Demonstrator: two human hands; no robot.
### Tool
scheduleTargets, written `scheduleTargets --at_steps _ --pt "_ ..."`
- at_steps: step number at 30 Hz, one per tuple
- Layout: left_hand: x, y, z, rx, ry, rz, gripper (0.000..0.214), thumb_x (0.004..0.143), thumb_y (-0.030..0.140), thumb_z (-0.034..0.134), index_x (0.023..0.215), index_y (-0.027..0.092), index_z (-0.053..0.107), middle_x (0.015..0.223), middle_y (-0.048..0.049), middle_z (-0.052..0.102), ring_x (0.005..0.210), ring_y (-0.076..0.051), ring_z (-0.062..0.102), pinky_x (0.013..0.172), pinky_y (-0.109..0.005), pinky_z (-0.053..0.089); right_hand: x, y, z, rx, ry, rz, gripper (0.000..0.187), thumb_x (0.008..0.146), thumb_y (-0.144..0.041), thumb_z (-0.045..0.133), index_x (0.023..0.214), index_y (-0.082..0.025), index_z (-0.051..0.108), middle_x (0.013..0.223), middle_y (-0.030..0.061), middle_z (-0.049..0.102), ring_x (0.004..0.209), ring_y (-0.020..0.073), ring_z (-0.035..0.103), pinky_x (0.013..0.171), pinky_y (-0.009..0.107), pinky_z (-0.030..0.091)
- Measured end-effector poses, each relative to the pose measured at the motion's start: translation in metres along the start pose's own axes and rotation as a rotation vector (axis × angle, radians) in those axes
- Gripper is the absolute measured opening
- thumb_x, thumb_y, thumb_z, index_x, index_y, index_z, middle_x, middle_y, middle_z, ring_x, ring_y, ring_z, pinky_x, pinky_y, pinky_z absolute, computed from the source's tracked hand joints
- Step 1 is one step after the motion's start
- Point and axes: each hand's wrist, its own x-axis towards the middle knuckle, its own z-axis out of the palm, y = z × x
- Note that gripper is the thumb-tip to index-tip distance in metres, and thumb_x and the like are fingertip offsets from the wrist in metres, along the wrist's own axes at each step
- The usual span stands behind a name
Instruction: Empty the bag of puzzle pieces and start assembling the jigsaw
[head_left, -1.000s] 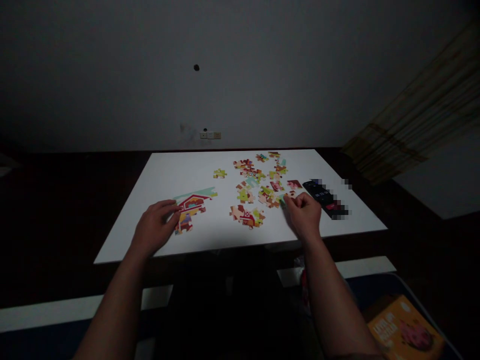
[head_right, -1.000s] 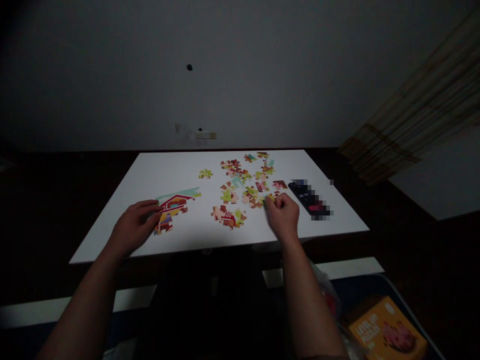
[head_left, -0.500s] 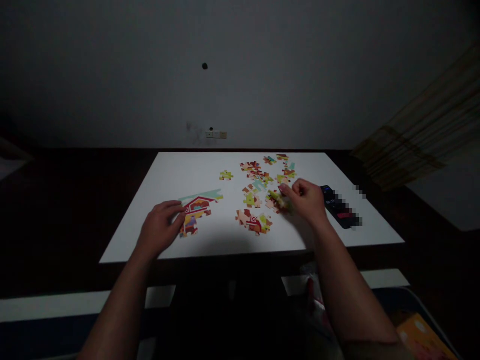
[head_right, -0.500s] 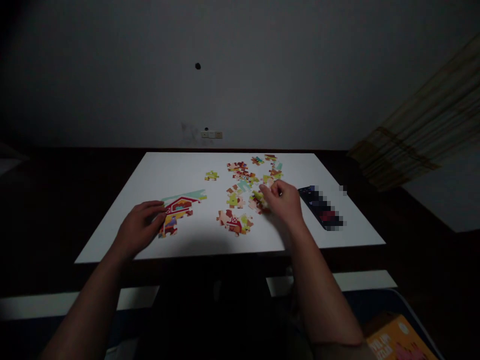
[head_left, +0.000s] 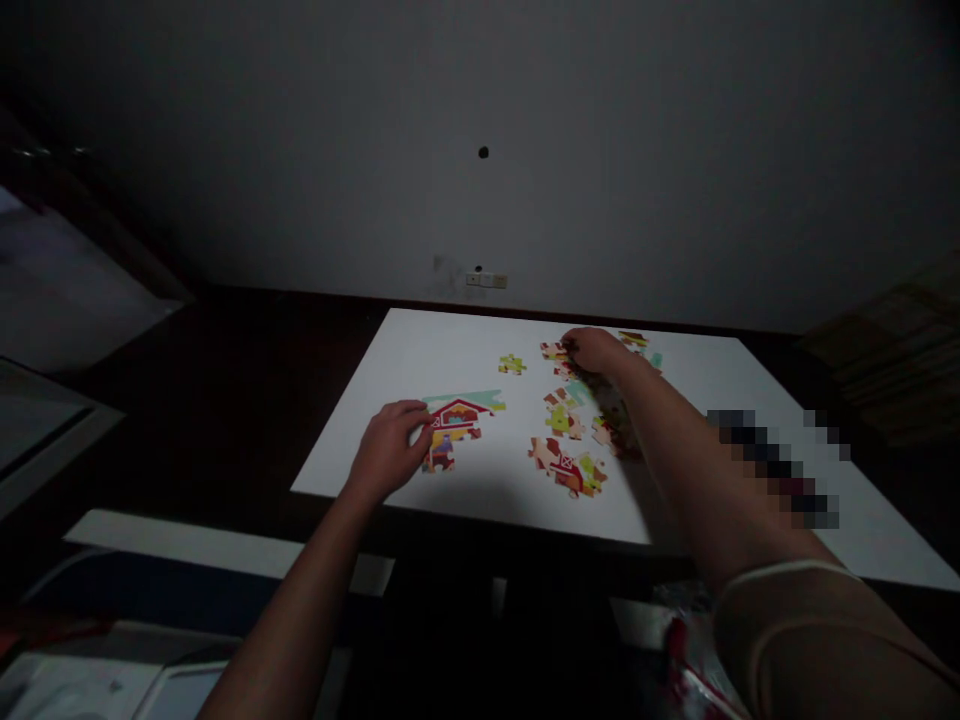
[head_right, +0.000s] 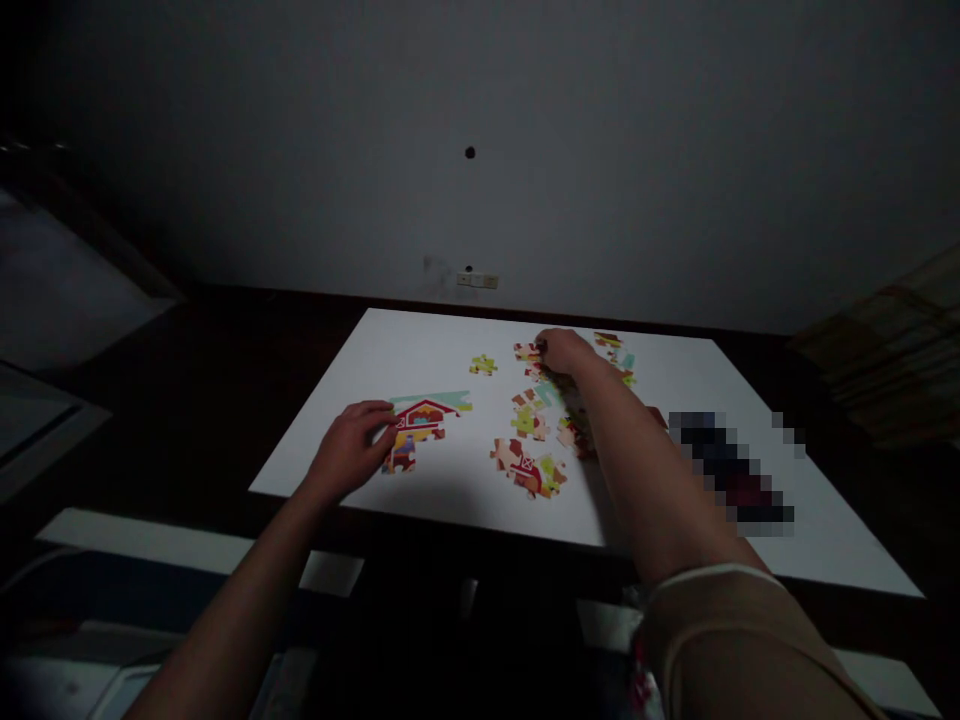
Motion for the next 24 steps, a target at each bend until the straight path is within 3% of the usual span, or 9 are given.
scheduleTargets --at_steps 2,6,9,14,17,19,22,24 --pt "-0.001 0.000 0.000 -0.003 -0.003 0.005 0.026 0.093 0.035 0.052 0.107 0.025 0.072 0.120 -0.0073 0.065 0.112 -0.026 0.057 0.099 -0.045 0.046 0.005 0.004 0.000 -0.054 -0.100 0.022 0.014 0.060 -0.009 0.070 0.066 -0.021 0.067 0.081 0.0117 0.072 0.078 0.0267 0.066 0.079 0.041 0.049" --pt "-0.002 -0.001 0.001 -0.008 0.001 0.009 0.025 0.094 0.034 0.053 0.107 0.024 0.072 0.121 -0.0078 0.064 0.112 -0.025 0.055 0.098 -0.045 0.044 0.004 0.012 0.001 0.064 -0.106 0.097 0.015 0.059 -0.017 0.076 0.060 -0.022 0.062 0.060 0.0056 0.066 0.052 0.0180 0.057 0.061 0.036 0.048" --pt "-0.004 -0.002 0.001 -0.014 0.003 0.013 0.025 0.094 0.033 0.053 0.107 0.024 0.072 0.122 -0.0079 0.064 0.112 -0.025 0.055 0.096 -0.046 0.044 -0.004 0.012 -0.003 0.105 -0.085 0.106 0.019 0.055 -0.016 0.079 0.063 -0.022 0.062 0.055 0.0015 0.063 0.046 0.0155 0.052 0.056 0.035 0.046" --pt "-0.007 -0.002 0.000 -0.027 0.023 0.035 0.026 0.095 0.034 0.052 0.107 0.022 0.072 0.119 -0.0092 0.064 0.109 -0.024 0.055 0.094 -0.044 0.043 -0.021 -0.005 -0.023 0.122 0.139 0.148 0.033 0.055 -0.015 0.082 0.084 -0.021 0.065 0.073 0.0050 0.068 0.059 0.0183 0.059 0.064 0.038 0.050" --pt "-0.009 -0.003 -0.001 -0.030 0.029 0.044 0.027 0.096 0.034 0.051 0.107 0.021 0.072 0.118 -0.0094 0.065 0.108 -0.023 0.055 0.094 -0.043 0.042 -0.034 -0.031 -0.031 0.305 0.239 0.160 0.035 0.063 -0.020 0.080 0.095 -0.017 0.065 0.086 0.0092 0.071 0.072 0.0215 0.065 0.070 0.038 0.053" --pt "-0.010 -0.003 -0.001 -0.033 0.031 0.048 0.027 0.096 0.034 0.051 0.106 0.020 0.072 0.117 -0.0097 0.065 0.108 -0.023 0.055 0.093 -0.042 0.042 -0.049 -0.056 -0.032 0.414 0.157 0.043 0.028 0.071 -0.025 0.075 0.096 -0.016 0.066 0.092 0.0108 0.071 0.081 0.0230 0.067 0.074 0.039 0.054" --pt "-0.011 -0.003 -0.002 -0.043 0.039 0.054 0.028 0.095 0.033 0.051 0.106 0.018 0.072 0.117 -0.0104 0.065 0.108 -0.023 0.055 0.094 -0.041 0.042 -0.080 -0.099 -0.023 0.467 -0.159 -0.205 0.019 0.083 -0.027 0.062 0.101 -0.020 0.067 0.102 0.0093 0.071 0.089 0.0222 0.068 0.076 0.038 0.055" --pt "-0.012 -0.002 -0.003 -0.048 0.043 0.057 0.028 0.095 0.032 0.051 0.106 0.018 0.072 0.118 -0.0109 0.065 0.108 -0.022 0.055 0.094 -0.041 0.042 -0.101 -0.128 -0.014 0.435 -0.308 -0.286 0.021 0.085 -0.024 0.058 0.105 -0.023 0.067 0.105 0.0074 0.071 0.084 0.0199 0.068 0.070 0.035 0.056"
